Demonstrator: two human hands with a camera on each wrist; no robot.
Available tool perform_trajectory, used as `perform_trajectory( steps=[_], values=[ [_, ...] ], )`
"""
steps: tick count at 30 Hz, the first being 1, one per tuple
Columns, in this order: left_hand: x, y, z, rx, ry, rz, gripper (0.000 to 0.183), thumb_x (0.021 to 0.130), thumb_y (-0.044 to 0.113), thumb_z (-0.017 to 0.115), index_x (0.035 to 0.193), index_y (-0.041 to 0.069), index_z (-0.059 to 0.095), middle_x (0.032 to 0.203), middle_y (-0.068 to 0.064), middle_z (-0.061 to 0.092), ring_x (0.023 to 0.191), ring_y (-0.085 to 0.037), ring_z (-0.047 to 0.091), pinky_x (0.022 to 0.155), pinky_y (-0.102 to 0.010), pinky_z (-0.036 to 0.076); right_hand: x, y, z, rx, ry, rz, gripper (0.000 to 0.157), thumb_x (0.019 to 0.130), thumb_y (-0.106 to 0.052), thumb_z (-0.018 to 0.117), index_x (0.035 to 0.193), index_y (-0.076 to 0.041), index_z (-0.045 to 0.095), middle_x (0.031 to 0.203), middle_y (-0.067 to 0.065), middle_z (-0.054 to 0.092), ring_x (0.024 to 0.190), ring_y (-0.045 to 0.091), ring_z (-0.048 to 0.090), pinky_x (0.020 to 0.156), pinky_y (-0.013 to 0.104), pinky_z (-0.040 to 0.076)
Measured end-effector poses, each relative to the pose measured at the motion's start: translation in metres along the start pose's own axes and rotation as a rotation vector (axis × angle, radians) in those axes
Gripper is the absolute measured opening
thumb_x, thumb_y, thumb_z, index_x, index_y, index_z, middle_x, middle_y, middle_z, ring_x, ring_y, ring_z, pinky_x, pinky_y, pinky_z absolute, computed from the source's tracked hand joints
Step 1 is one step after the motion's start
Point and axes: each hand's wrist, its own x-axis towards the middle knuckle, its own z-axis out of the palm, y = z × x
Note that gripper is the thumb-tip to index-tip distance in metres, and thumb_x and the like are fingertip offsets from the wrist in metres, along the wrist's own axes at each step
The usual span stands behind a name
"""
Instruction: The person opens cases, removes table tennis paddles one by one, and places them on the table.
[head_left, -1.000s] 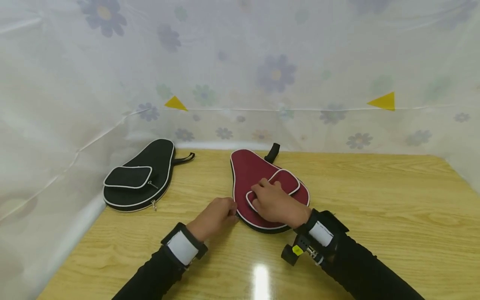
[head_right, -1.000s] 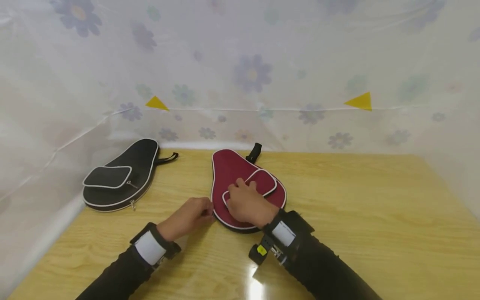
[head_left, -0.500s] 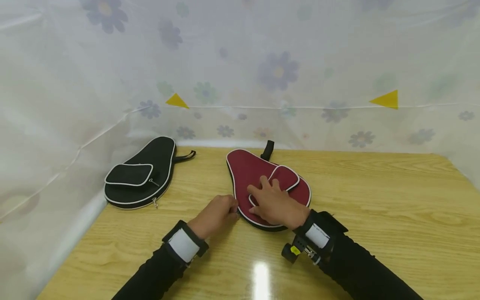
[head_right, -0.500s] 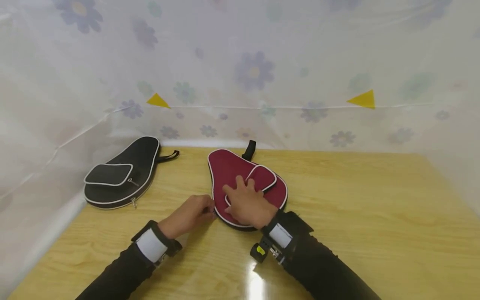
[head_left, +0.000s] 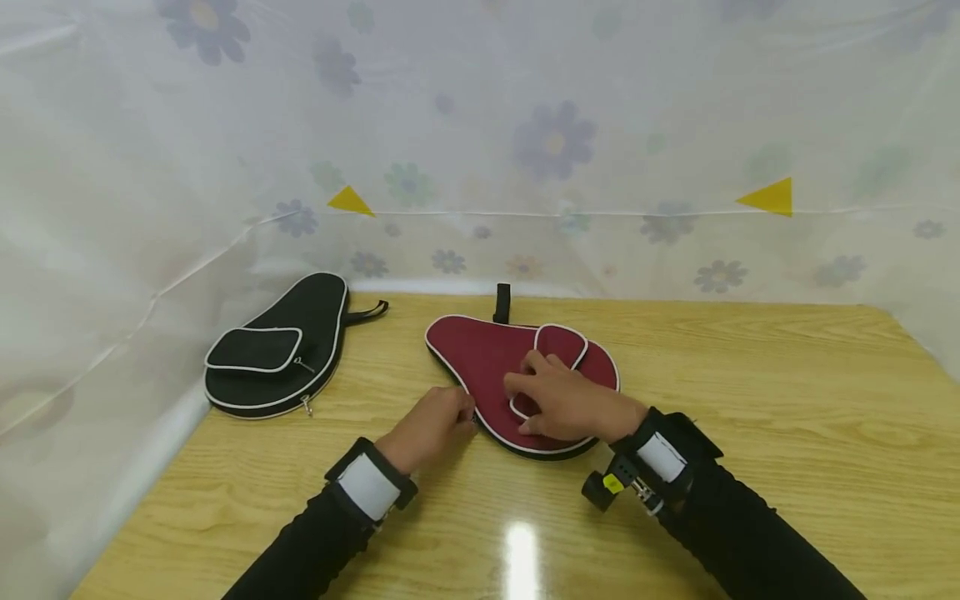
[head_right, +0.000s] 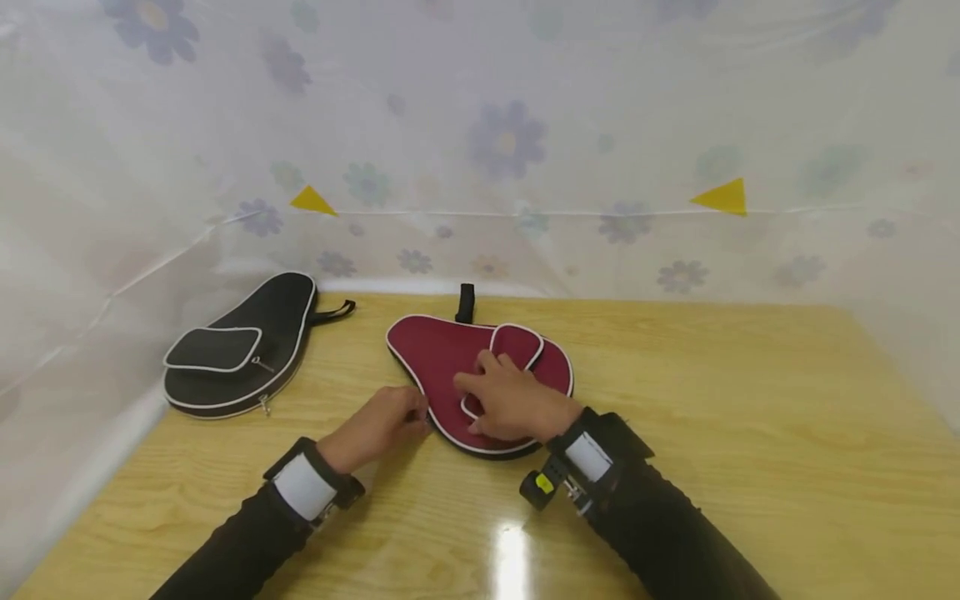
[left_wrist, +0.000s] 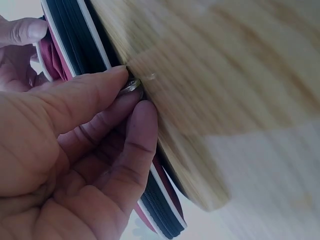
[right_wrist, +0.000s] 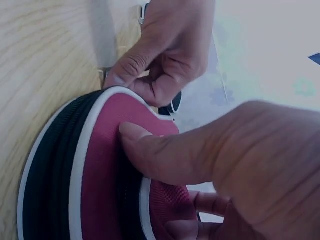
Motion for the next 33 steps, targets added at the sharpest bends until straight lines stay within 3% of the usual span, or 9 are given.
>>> perform_trajectory(
  steps=[8, 14, 17, 21, 24, 29, 33],
  values=[
    [0.002, -0.001, 0.002, -0.001, 0.015, 0.000, 0.036, 0.085, -0.006, 0.071, 0.061, 0.009, 0.049, 0.062, 0.007, 0.040, 0.059, -0.007, 0.039, 0.053, -0.021, 0.031, 0.001, 0.009, -0.003, 0.014, -0.014, -0.044, 0.027, 0.082, -0.009, 0.082, 0.089, -0.019, 0.058, 0.103, 0.003, 0.045, 0.088, 0.021, 0.040, 0.068, 0.029, 0.040],
    [0.002, -0.001, 0.003, -0.004, 0.023, 0.000, 0.037, 0.086, -0.004, 0.073, 0.061, 0.010, 0.049, 0.061, 0.007, 0.040, 0.059, -0.007, 0.039, 0.053, -0.021, 0.031, 0.000, 0.010, -0.002, 0.010, -0.008, -0.019, 0.024, 0.084, -0.011, 0.080, 0.091, -0.020, 0.058, 0.110, 0.005, 0.047, 0.092, 0.023, 0.040, 0.067, 0.032, 0.039],
    [0.002, -0.002, 0.004, -0.002, 0.021, -0.001, 0.037, 0.086, -0.004, 0.072, 0.061, 0.011, 0.050, 0.061, 0.008, 0.040, 0.058, -0.006, 0.039, 0.053, -0.021, 0.031, -0.004, 0.001, 0.005, -0.011, 0.075, 0.090, 0.018, 0.091, -0.023, 0.076, 0.100, -0.018, 0.060, 0.125, 0.011, 0.049, 0.102, 0.031, 0.043, 0.068, 0.041, 0.043],
    [0.002, -0.002, 0.003, 0.004, 0.024, -0.003, 0.035, 0.085, -0.004, 0.072, 0.061, 0.009, 0.052, 0.061, 0.007, 0.040, 0.058, -0.007, 0.039, 0.053, -0.021, 0.031, -0.004, -0.015, 0.018, -0.045, 0.260, 0.319, 0.044, 0.094, -0.040, 0.071, 0.124, -0.010, 0.061, 0.136, 0.026, 0.043, 0.117, 0.048, 0.041, 0.073, 0.062, 0.048],
    [0.003, -0.002, 0.003, 0.007, 0.028, -0.003, 0.034, 0.086, -0.004, 0.072, 0.061, 0.008, 0.053, 0.060, 0.007, 0.041, 0.057, -0.007, 0.040, 0.053, -0.021, 0.031, 0.001, -0.022, 0.026, -0.094, 0.343, 0.419, 0.057, 0.092, -0.041, 0.073, 0.133, -0.006, 0.056, 0.126, 0.029, 0.045, 0.116, 0.049, 0.042, 0.073, 0.067, 0.048],
    [0.002, 0.000, 0.003, 0.007, 0.037, -0.014, 0.036, 0.086, -0.005, 0.072, 0.060, 0.009, 0.051, 0.059, 0.007, 0.041, 0.057, -0.007, 0.040, 0.052, -0.021, 0.031, 0.005, -0.023, 0.030, -0.153, 0.389, 0.411, 0.049, 0.088, -0.030, 0.072, 0.115, 0.005, 0.053, 0.104, 0.023, 0.050, 0.100, 0.039, 0.048, 0.063, 0.057, 0.048],
    [0.002, 0.001, 0.003, 0.012, 0.039, -0.026, 0.038, 0.086, -0.003, 0.073, 0.059, 0.010, 0.050, 0.058, 0.008, 0.040, 0.056, -0.007, 0.039, 0.051, -0.021, 0.031, 0.003, -0.022, 0.030, -0.175, 0.413, 0.372, 0.036, 0.085, -0.026, 0.070, 0.093, 0.004, 0.052, 0.089, 0.017, 0.048, 0.084, 0.032, 0.047, 0.055, 0.045, 0.043]
  ],
)
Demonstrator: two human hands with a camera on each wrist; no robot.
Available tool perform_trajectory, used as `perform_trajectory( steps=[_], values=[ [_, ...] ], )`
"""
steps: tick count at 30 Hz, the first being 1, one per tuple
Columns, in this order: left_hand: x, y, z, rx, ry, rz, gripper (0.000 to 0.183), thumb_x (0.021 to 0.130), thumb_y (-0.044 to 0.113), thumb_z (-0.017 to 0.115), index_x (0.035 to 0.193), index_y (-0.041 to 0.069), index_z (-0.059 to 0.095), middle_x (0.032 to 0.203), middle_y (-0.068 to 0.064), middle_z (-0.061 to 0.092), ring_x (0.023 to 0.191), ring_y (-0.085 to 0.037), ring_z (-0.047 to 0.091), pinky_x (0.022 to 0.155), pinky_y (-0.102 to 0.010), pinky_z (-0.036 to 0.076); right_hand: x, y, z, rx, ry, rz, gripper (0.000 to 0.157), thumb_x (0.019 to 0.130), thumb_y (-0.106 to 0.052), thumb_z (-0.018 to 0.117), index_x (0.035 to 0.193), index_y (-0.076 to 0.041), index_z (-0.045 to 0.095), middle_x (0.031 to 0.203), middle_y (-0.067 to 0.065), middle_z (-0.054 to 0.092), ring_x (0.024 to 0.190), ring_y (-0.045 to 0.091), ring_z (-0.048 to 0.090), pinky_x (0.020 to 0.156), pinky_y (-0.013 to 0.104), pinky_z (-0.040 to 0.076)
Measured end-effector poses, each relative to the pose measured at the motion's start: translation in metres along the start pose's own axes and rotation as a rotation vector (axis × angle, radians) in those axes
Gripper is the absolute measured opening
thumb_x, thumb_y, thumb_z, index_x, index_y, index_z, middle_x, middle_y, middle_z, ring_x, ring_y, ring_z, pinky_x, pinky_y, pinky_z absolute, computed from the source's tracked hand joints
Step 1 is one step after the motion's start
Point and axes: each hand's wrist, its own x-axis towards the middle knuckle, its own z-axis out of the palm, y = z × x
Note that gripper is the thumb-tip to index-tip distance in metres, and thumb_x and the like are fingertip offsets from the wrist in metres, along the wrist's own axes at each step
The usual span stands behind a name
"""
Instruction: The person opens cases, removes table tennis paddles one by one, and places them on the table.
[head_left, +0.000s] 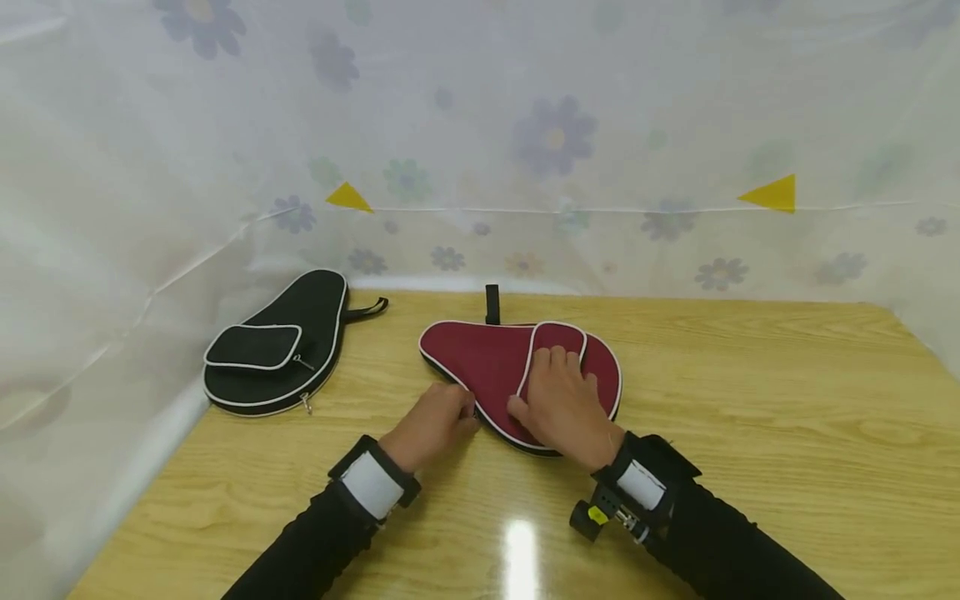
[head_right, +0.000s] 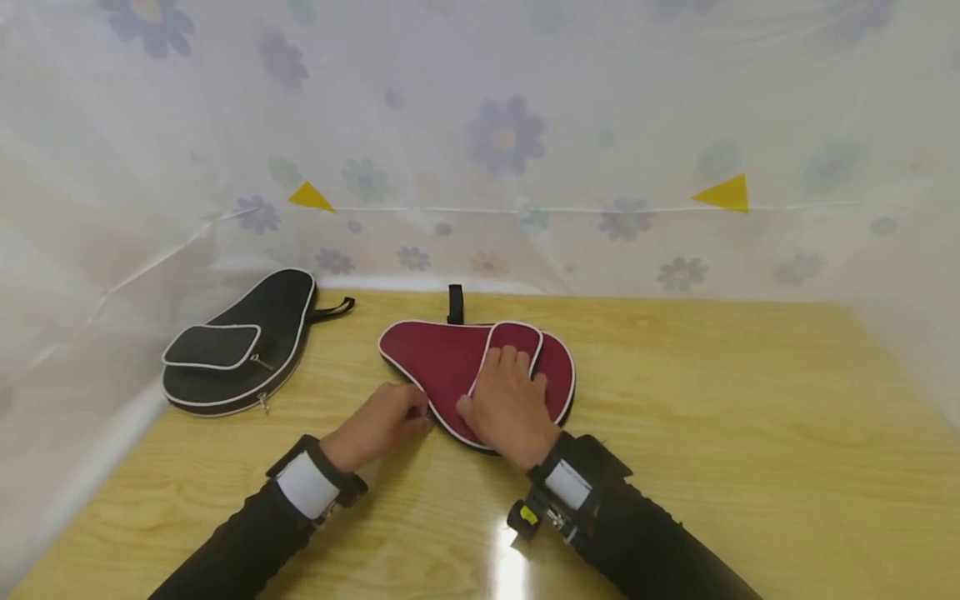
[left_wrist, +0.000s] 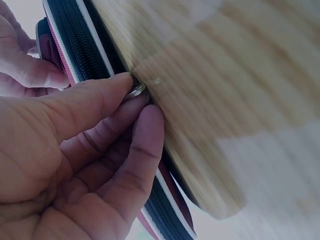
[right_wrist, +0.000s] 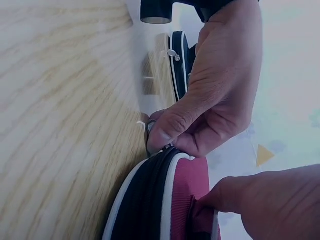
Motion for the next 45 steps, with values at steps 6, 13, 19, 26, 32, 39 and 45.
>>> perform_trajectory(
  steps=[6, 13, 19, 26, 32, 39, 45],
  values=[
    [0.002, 0.001, 0.000, 0.000, 0.001, -0.024, 0.038, 0.087, -0.002, 0.074, 0.058, 0.009, 0.051, 0.057, 0.008, 0.039, 0.054, -0.006, 0.038, 0.050, -0.020, 0.029, -0.001, 0.004, -0.002, -0.019, -0.026, -0.063, 0.023, 0.088, -0.021, 0.064, 0.084, -0.002, 0.051, 0.085, 0.013, 0.045, 0.081, 0.030, 0.043, 0.055, 0.039, 0.038],
    [0.002, 0.002, 0.001, -0.004, 0.021, -0.063, 0.040, 0.088, 0.000, 0.074, 0.056, 0.007, 0.051, 0.054, 0.008, 0.036, 0.050, -0.006, 0.035, 0.047, -0.020, 0.026, 0.000, 0.012, -0.004, 0.008, -0.088, -0.090, 0.011, 0.088, -0.014, 0.057, 0.094, -0.005, 0.056, 0.093, 0.011, 0.048, 0.086, 0.031, 0.043, 0.060, 0.044, 0.037],
    [0.001, 0.006, 0.001, 0.017, 0.052, -0.049, 0.040, 0.087, -0.001, 0.075, 0.055, 0.006, 0.052, 0.055, 0.008, 0.034, 0.050, -0.006, 0.033, 0.047, -0.019, 0.025, 0.004, 0.021, -0.007, 0.016, -0.132, -0.120, 0.013, 0.090, -0.012, 0.060, 0.102, -0.006, 0.058, 0.099, 0.010, 0.050, 0.093, 0.031, 0.046, 0.064, 0.049, 0.042],
    [-0.001, 0.011, 0.000, 0.054, 0.086, -0.074, 0.051, 0.087, -0.002, 0.075, 0.053, 0.014, 0.040, 0.055, 0.010, 0.028, 0.049, -0.006, 0.029, 0.046, -0.019, 0.023, 0.006, 0.034, -0.010, 0.051, -0.099, -0.216, 0.010, 0.091, -0.007, 0.061, 0.100, -0.005, 0.058, 0.099, 0.009, 0.050, 0.093, 0.032, 0.049, 0.063, 0.048, 0.046],
    [-0.002, 0.014, 0.000, 0.093, 0.120, -0.084, 0.055, 0.086, -0.001, 0.075, 0.050, 0.016, 0.037, 0.053, 0.011, 0.025, 0.048, -0.006, 0.027, 0.045, -0.019, 0.022, 0.011, 0.046, -0.015, 0.105, -0.089, -0.291, 0.011, 0.089, -0.004, 0.061, 0.100, -0.004, 0.059, 0.096, 0.008, 0.051, 0.086, 0.030, 0.049, 0.059, 0.038, 0.041],
    [-0.003, 0.015, 0.001, 0.080, 0.132, -0.085, 0.058, 0.086, -0.002, 0.074, 0.049, 0.016, 0.034, 0.051, 0.012, 0.022, 0.047, -0.005, 0.025, 0.045, -0.019, 0.021, 0.010, 0.048, -0.015, 0.127, -0.063, -0.209, 0.012, 0.090, -0.005, 0.063, 0.101, -0.005, 0.060, 0.108, 0.020, 0.052, 0.103, 0.047, 0.048, 0.070, 0.055, 0.050],
    [-0.004, 0.013, 0.003, 0.081, 0.144, -0.071, 0.057, 0.084, -0.004, 0.073, 0.049, 0.017, 0.034, 0.052, 0.012, 0.021, 0.048, -0.004, 0.025, 0.045, -0.020, 0.022, 0.002, 0.036, -0.003, 0.059, 0.014, -0.040, 0.021, 0.096, -0.021, 0.069, 0.108, -0.006, 0.059, 0.123, 0.037, 0.048, 0.110, 0.062, 0.048, 0.080, 0.069, 0.046]
  ],
)
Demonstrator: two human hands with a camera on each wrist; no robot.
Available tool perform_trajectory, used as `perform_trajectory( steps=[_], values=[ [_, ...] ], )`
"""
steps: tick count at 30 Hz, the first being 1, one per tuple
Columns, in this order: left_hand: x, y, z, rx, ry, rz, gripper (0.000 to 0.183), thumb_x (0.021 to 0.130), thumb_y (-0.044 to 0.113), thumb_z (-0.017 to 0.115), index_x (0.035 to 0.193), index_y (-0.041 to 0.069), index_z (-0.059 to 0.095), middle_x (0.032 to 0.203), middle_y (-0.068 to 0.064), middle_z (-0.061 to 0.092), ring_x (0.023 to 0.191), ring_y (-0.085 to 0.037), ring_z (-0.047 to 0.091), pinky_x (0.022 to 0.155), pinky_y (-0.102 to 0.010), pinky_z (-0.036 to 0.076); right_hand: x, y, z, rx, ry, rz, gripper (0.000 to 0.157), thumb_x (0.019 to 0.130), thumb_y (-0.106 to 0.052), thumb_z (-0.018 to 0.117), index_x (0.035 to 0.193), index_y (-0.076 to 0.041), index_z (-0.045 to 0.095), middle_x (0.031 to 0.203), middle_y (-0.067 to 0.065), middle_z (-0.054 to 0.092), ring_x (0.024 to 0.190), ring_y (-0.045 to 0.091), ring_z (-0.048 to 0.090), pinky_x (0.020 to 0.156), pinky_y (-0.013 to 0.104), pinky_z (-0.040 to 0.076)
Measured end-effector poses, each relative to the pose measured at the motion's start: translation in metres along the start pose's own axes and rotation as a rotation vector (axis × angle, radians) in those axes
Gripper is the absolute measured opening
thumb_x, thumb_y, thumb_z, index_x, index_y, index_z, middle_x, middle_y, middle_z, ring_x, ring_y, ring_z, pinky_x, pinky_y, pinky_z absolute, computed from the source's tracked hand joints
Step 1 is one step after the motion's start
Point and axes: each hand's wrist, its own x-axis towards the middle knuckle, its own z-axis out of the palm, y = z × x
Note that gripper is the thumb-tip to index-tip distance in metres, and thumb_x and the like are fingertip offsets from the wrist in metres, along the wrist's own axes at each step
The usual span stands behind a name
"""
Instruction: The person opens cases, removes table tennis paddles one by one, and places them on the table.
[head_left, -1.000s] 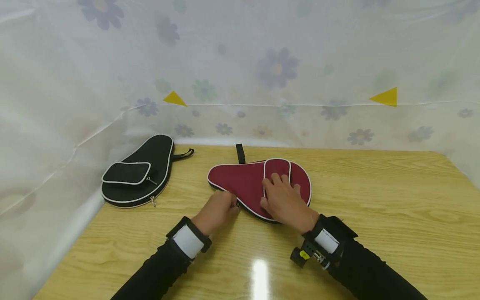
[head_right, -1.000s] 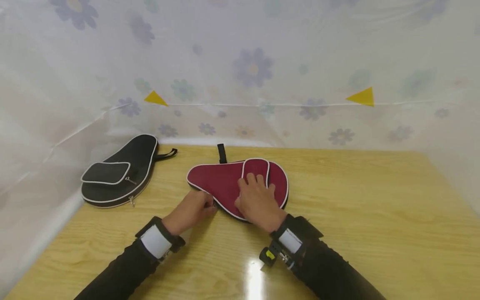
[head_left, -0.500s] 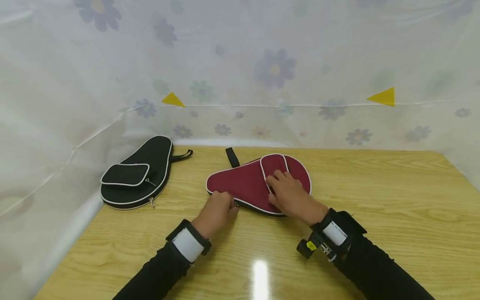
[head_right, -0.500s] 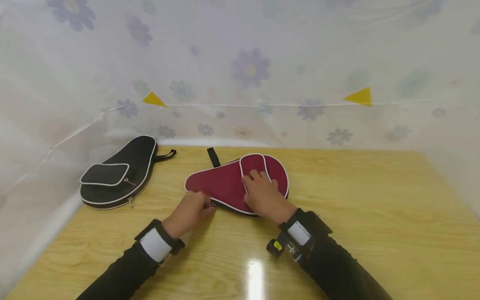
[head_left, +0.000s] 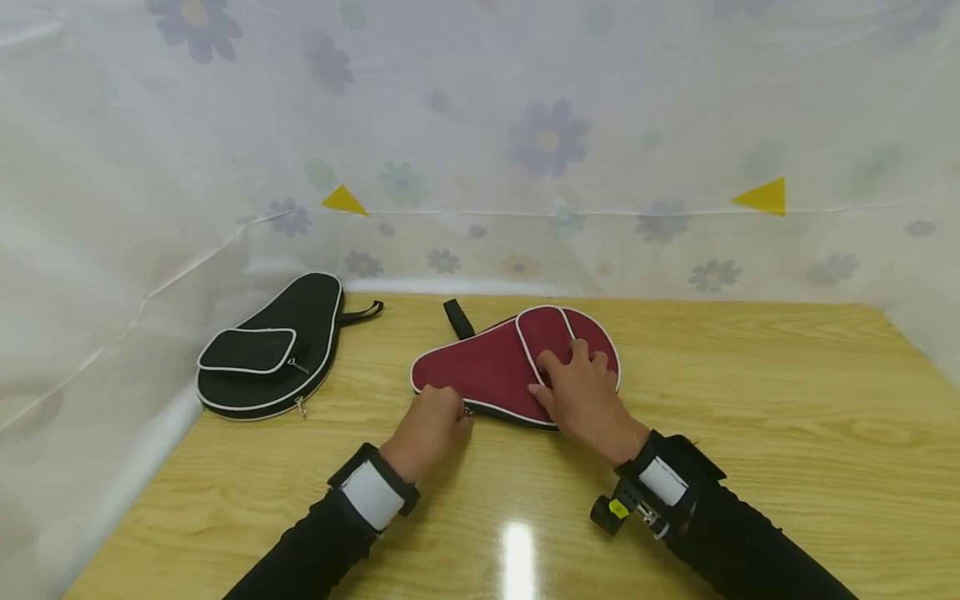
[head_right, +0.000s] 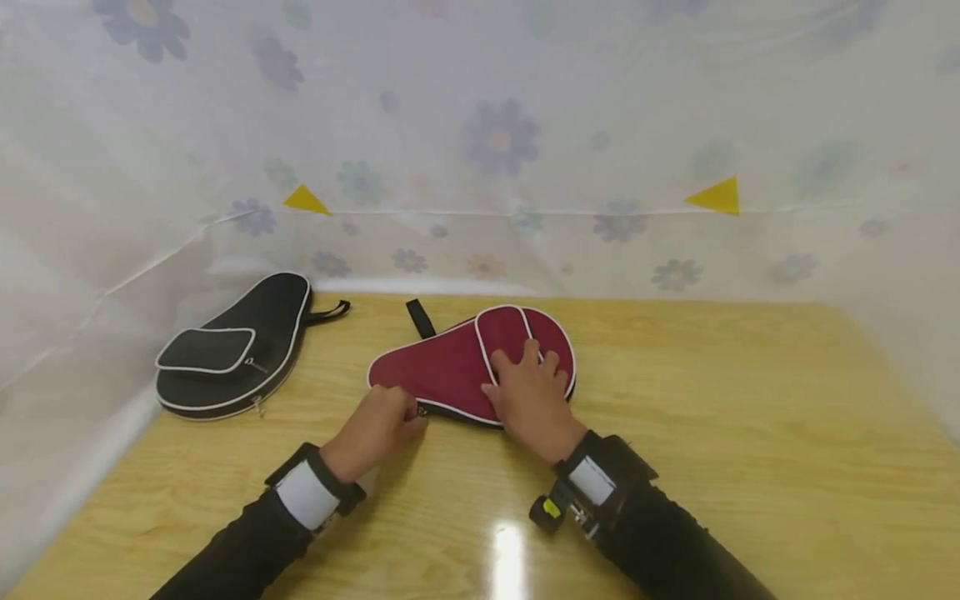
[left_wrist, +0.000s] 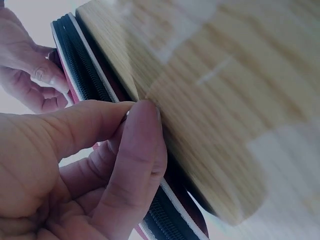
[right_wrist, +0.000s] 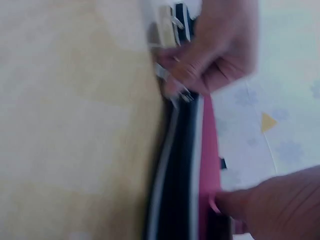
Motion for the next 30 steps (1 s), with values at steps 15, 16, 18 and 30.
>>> perform_trajectory(
  steps=[15, 16, 18, 30],
  values=[
    [-0.002, 0.003, 0.001, 0.019, 0.025, 0.000, 0.058, 0.083, -0.004, 0.072, 0.048, 0.017, 0.031, 0.053, 0.012, 0.020, 0.048, -0.005, 0.024, 0.045, -0.020, 0.020, -0.002, 0.005, 0.010, -0.163, 0.204, -0.175, 0.018, 0.094, -0.014, 0.071, 0.099, -0.006, 0.055, 0.097, 0.025, 0.054, 0.071, 0.045, 0.054, 0.053, 0.054, 0.053],
    [-0.002, 0.003, 0.001, 0.020, 0.031, 0.004, 0.058, 0.083, -0.004, 0.072, 0.048, 0.017, 0.031, 0.053, 0.012, 0.020, 0.048, -0.005, 0.023, 0.044, -0.020, 0.020, -0.002, 0.006, 0.009, -0.153, 0.197, -0.179, 0.018, 0.094, -0.014, 0.071, 0.099, -0.006, 0.055, 0.098, 0.025, 0.054, 0.073, 0.046, 0.054, 0.053, 0.055, 0.054],
    [-0.003, 0.004, 0.001, 0.023, 0.041, 0.007, 0.058, 0.082, -0.005, 0.071, 0.048, 0.017, 0.030, 0.053, 0.012, 0.019, 0.048, -0.005, 0.023, 0.044, -0.020, 0.020, 0.000, 0.009, 0.009, -0.140, 0.183, -0.189, 0.018, 0.095, -0.014, 0.070, 0.099, -0.006, 0.054, 0.102, 0.026, 0.055, 0.076, 0.048, 0.055, 0.055, 0.056, 0.054],
    [-0.011, 0.010, 0.002, 0.024, 0.051, -0.010, 0.053, 0.082, -0.008, 0.066, 0.050, 0.017, 0.033, 0.055, 0.011, 0.020, 0.049, -0.006, 0.024, 0.043, -0.020, 0.020, 0.010, 0.022, 0.003, -0.045, 0.094, -0.213, 0.013, 0.095, -0.007, 0.067, 0.101, -0.007, 0.055, 0.104, 0.022, 0.055, 0.087, 0.046, 0.053, 0.056, 0.052, 0.052]
  ],
)
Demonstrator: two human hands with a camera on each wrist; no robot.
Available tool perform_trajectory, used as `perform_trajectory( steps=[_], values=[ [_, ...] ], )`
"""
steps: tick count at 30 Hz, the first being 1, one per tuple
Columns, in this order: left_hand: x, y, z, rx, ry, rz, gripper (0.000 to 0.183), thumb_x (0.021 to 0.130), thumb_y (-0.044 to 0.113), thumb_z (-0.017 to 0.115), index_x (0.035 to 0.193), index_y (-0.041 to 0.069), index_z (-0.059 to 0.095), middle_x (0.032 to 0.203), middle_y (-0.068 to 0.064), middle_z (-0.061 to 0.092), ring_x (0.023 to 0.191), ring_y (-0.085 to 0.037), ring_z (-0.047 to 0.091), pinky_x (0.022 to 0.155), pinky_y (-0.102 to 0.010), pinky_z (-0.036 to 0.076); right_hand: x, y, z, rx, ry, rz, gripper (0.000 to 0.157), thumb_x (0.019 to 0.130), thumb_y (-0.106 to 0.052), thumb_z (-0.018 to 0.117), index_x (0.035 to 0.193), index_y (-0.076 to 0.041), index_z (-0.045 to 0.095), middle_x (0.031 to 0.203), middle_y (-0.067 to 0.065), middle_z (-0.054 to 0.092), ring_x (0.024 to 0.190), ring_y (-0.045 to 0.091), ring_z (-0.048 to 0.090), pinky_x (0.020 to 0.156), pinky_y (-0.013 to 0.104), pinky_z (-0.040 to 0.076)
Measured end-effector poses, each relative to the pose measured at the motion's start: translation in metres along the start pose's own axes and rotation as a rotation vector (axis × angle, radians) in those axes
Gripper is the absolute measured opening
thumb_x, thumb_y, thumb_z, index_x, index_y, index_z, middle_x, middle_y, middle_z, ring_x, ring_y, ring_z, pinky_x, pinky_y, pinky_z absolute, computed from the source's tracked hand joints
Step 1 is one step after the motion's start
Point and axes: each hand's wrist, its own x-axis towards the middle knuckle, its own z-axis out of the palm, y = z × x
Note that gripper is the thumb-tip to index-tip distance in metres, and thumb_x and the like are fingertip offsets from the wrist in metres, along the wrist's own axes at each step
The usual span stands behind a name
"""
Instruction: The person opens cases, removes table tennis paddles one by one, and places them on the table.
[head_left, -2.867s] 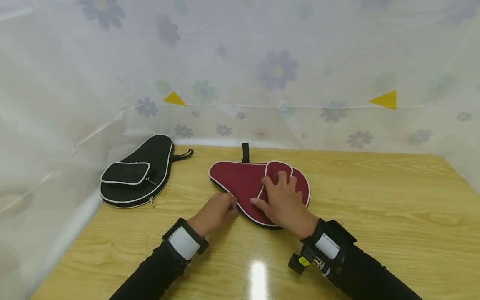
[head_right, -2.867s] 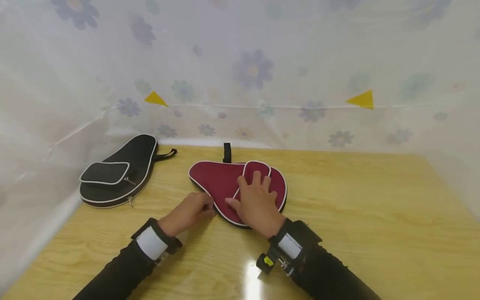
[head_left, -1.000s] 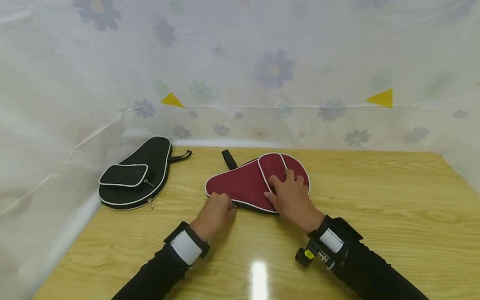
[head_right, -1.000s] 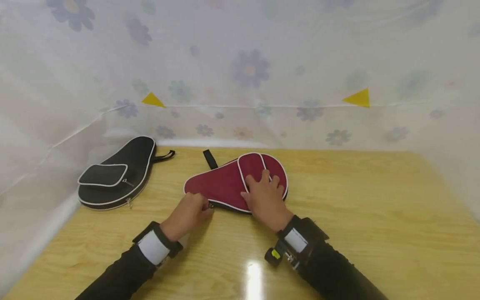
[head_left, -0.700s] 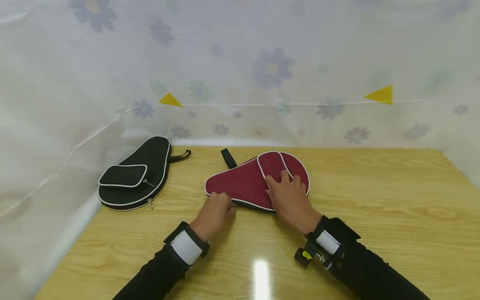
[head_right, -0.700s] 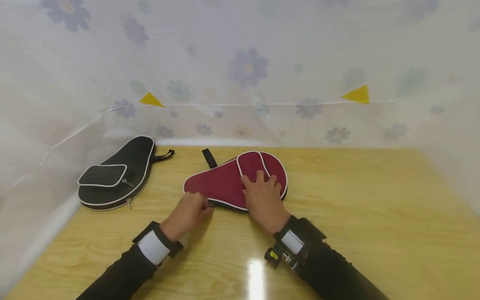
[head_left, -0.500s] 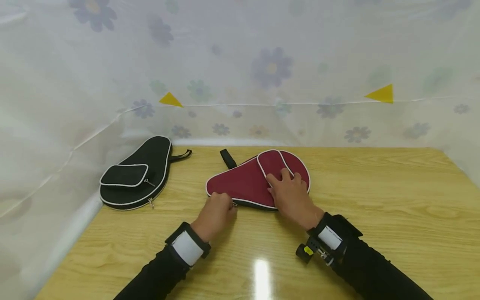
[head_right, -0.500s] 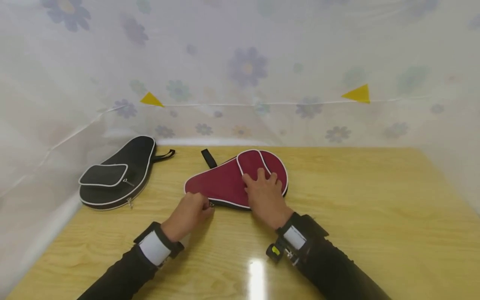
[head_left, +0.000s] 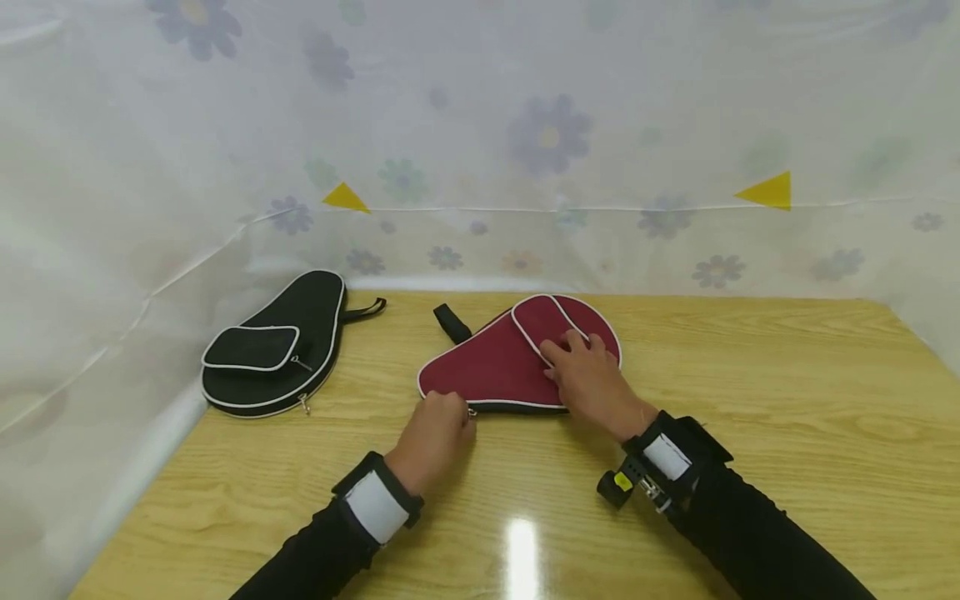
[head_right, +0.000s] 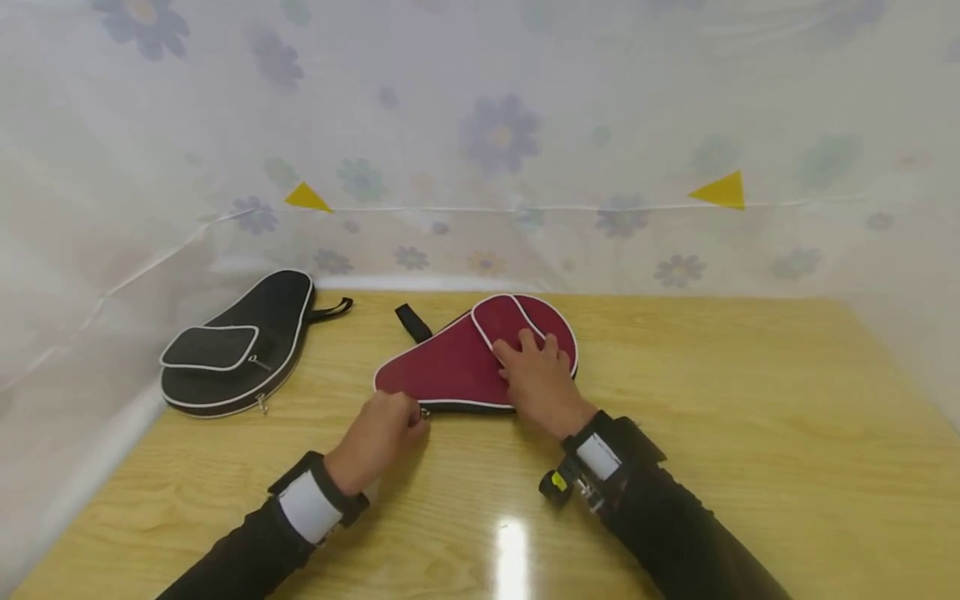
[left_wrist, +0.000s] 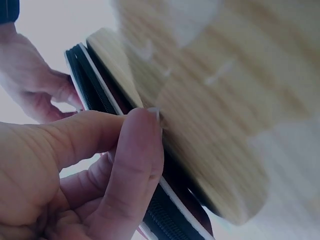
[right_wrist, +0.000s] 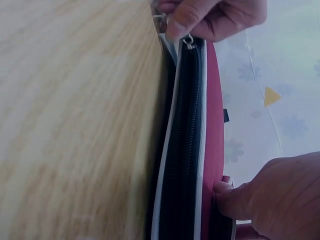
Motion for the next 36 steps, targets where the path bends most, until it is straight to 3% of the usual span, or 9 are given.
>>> perform_trajectory(
  steps=[8, 14, 18, 21, 24, 27, 29, 32, 36],
  values=[
    [-0.008, 0.006, 0.005, 0.087, 0.030, 0.036, 0.041, 0.080, -0.010, 0.065, 0.050, 0.011, 0.047, 0.053, 0.009, 0.032, 0.051, -0.007, 0.030, 0.042, -0.021, 0.026, 0.009, 0.009, -0.004, -0.020, -0.053, -0.031, 0.008, 0.095, -0.004, 0.065, 0.100, -0.006, 0.058, 0.100, 0.017, 0.058, 0.096, 0.040, 0.056, 0.070, 0.052, 0.054],
    [-0.019, 0.012, 0.004, 0.157, 0.042, 0.052, 0.028, 0.078, -0.009, 0.069, 0.056, 0.006, 0.058, 0.052, 0.003, 0.050, 0.054, -0.006, 0.040, 0.043, -0.024, 0.036, 0.016, 0.017, -0.004, -0.007, -0.045, -0.032, 0.009, 0.093, 0.002, 0.062, 0.096, -0.007, 0.059, 0.102, 0.016, 0.061, 0.096, 0.040, 0.055, 0.070, 0.051, 0.053],
    [-0.025, 0.013, 0.002, 0.156, 0.050, 0.065, 0.031, 0.075, -0.009, 0.071, 0.054, 0.008, 0.055, 0.051, 0.003, 0.049, 0.052, -0.006, 0.040, 0.041, -0.024, 0.035, 0.018, 0.023, -0.002, -0.013, -0.021, -0.027, 0.011, 0.093, 0.004, 0.060, 0.091, -0.007, 0.058, 0.097, 0.014, 0.062, 0.095, 0.039, 0.056, 0.069, 0.050, 0.054],
    [-0.027, 0.013, 0.001, 0.136, 0.045, 0.076, 0.033, 0.074, -0.009, 0.070, 0.053, 0.009, 0.054, 0.051, 0.004, 0.047, 0.052, -0.006, 0.038, 0.040, -0.023, 0.033, 0.017, 0.021, -0.001, -0.021, -0.031, 0.041, 0.009, 0.095, 0.002, 0.059, 0.093, -0.007, 0.058, 0.098, 0.015, 0.063, 0.101, 0.043, 0.058, 0.071, 0.058, 0.053],
    [-0.027, 0.013, 0.002, 0.115, 0.024, 0.074, 0.033, 0.074, -0.010, 0.070, 0.053, 0.010, 0.053, 0.052, 0.005, 0.045, 0.052, -0.006, 0.037, 0.040, -0.023, 0.033, 0.013, 0.007, 0.002, -0.040, -0.017, 0.166, 0.008, 0.096, -0.004, 0.062, 0.102, -0.003, 0.058, 0.103, 0.022, 0.061, 0.105, 0.052, 0.055, 0.077, 0.068, 0.048],
    [-0.027, 0.014, 0.004, 0.112, 0.005, 0.062, 0.033, 0.074, -0.009, 0.070, 0.052, 0.010, 0.053, 0.051, 0.005, 0.046, 0.051, -0.006, 0.039, 0.040, -0.024, 0.033, 0.010, -0.018, 0.006, -0.075, 0.038, 0.265, 0.029, 0.096, -0.018, 0.069, 0.111, 0.004, 0.057, 0.106, 0.029, 0.056, 0.103, 0.053, 0.052, 0.079, 0.067, 0.046],
    [-0.026, 0.017, 0.006, 0.109, -0.005, 0.054, 0.031, 0.074, -0.008, 0.070, 0.053, 0.009, 0.054, 0.051, 0.003, 0.048, 0.051, -0.007, 0.041, 0.041, -0.025, 0.034, 0.010, -0.038, 0.010, -0.084, 0.049, 0.298, 0.045, 0.094, -0.030, 0.072, 0.110, 0.008, 0.057, 0.105, 0.031, 0.054, 0.099, 0.050, 0.053, 0.076, 0.063, 0.048],
    [-0.023, 0.022, 0.010, 0.103, -0.024, 0.055, 0.028, 0.076, -0.006, 0.070, 0.055, 0.008, 0.057, 0.052, 0.002, 0.050, 0.050, -0.008, 0.046, 0.042, -0.027, 0.036, 0.014, -0.065, 0.013, -0.076, -0.003, 0.321, 0.061, 0.091, -0.045, 0.073, 0.107, 0.012, 0.059, 0.101, 0.030, 0.053, 0.096, 0.047, 0.054, 0.074, 0.061, 0.049],
    [-0.021, 0.031, 0.014, 0.123, -0.022, 0.096, 0.025, 0.076, -0.004, 0.070, 0.057, 0.008, 0.059, 0.052, 0.001, 0.052, 0.051, -0.012, 0.053, 0.043, -0.028, 0.039, 0.020, -0.085, 0.018, -0.144, -0.052, 0.345, 0.074, 0.088, -0.053, 0.072, 0.111, 0.016, 0.061, 0.104, 0.032, 0.055, 0.097, 0.049, 0.057, 0.075, 0.062, 0.051]
  ],
)
